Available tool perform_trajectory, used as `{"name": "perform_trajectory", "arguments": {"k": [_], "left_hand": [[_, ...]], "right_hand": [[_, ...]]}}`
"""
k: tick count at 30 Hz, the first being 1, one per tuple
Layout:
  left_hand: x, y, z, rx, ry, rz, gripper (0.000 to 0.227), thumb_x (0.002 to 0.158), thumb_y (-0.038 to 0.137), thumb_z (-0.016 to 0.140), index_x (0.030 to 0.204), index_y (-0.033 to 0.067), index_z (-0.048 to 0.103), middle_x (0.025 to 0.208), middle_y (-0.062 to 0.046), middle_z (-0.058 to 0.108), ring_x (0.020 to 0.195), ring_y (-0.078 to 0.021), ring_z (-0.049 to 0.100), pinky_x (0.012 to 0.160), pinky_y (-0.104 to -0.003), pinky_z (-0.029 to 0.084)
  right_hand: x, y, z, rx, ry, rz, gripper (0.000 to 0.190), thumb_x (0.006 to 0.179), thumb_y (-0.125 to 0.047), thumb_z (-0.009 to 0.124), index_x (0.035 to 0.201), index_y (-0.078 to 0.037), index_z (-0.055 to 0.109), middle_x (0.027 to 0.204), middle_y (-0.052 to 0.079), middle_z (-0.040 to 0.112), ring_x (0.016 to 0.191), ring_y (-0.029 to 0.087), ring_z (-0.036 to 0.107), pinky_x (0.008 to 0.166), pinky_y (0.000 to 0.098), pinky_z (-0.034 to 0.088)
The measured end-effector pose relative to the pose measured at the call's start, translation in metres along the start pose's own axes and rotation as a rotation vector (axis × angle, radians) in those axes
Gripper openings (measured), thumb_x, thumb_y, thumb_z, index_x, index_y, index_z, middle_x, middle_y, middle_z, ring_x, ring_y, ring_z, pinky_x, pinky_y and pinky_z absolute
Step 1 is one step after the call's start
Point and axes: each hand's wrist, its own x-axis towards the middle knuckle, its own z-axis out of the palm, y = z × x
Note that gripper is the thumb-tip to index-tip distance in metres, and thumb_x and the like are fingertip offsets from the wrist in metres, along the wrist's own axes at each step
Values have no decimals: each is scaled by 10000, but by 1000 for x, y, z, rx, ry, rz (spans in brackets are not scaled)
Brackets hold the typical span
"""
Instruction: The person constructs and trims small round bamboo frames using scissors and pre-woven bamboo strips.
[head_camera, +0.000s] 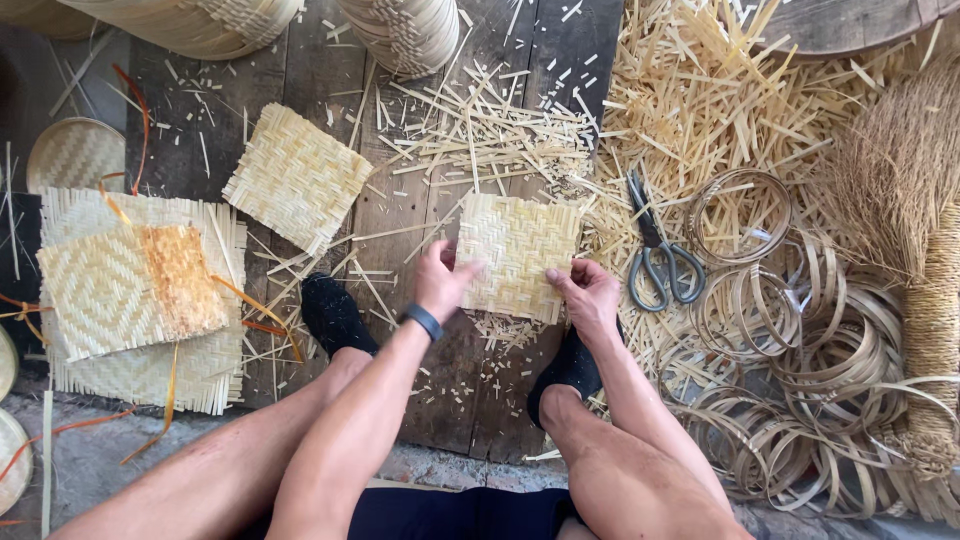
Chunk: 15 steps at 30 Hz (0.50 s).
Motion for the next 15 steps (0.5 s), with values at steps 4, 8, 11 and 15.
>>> {"name": "perform_trajectory", "arguments": {"k": [4, 8, 11, 15], "left_hand": [[21, -21, 0, -220, -169, -195, 351, 765, 112, 866, 1052, -18, 711, 929, -130, 784, 751, -138, 720, 659, -276, 584], [19, -25, 3, -239, -111, -143, 283, 740, 79, 888, 953, -23, 733, 842, -103, 776, 678, -115, 698, 606, -258, 560], [14, -18, 1, -157, -74, -143, 273, 730, 106, 898, 924, -4, 740, 812, -82, 776, 658, -103, 700, 596, -256, 555], [10, -1, 1, -59, -30, -126, 290, 707, 149, 905, 903, 6, 744, 802, -94, 775, 656, -125, 697, 596, -275, 557]], "right_hand": [[-4, -10, 6, -60, 47, -67, 349, 830, -163, 862, 1064, 40, 701, 840, 42, 731, 720, 84, 657, 632, 191, 540], [-21, -31, 13, -444, 190, -316, 511, 812, -206, 886, 1187, 39, 639, 1019, 142, 647, 913, 200, 615, 802, 326, 530], [-35, -48, 20, -841, 58, -654, 541, 838, -282, 863, 1271, -47, 641, 1191, 134, 578, 1124, 268, 529, 976, 449, 442], [-50, -58, 30, -1128, -126, -935, 514, 867, -363, 769, 1334, -181, 656, 1326, 126, 525, 1284, 350, 442, 1079, 540, 349]]}}
